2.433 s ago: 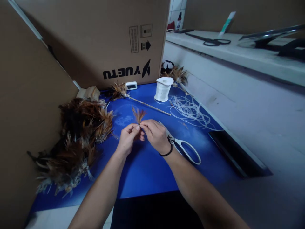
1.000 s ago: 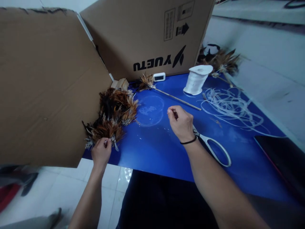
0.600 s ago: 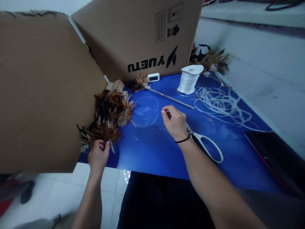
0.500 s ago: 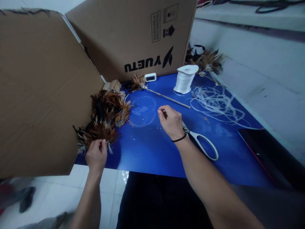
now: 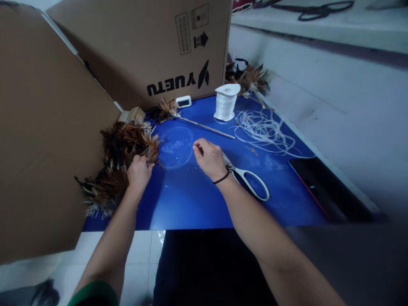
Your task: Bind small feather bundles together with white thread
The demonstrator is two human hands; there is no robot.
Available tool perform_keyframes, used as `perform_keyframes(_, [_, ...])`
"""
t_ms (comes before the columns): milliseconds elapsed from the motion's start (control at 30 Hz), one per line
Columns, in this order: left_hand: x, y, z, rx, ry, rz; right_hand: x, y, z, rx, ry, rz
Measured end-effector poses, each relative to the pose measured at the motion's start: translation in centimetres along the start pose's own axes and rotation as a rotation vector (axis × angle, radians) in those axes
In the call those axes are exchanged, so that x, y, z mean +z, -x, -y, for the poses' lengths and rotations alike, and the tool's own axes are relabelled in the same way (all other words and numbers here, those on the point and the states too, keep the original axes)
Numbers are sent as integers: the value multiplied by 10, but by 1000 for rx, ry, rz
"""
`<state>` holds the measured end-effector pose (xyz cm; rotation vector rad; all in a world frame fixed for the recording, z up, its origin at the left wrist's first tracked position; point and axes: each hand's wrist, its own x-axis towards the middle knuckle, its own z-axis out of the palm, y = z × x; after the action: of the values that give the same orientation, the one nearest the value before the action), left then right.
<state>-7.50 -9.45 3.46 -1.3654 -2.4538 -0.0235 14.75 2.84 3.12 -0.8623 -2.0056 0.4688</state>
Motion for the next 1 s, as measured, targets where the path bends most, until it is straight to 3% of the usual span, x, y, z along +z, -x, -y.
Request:
perform_keyframes(333, [13, -3, 4, 7, -63, -26, -2, 0, 2, 8, 6, 48])
perform_keyframes(700, [23, -18, 31, -98, 354, -84, -3, -1, 4, 23, 34, 86])
perform_keyframes(800, [25, -19, 33, -134, 378, -75, -2, -1, 4, 27, 42, 127])
perform_keyframes(1000, [31, -11, 24, -46, 369, -84, 3, 6, 14, -10, 55, 257])
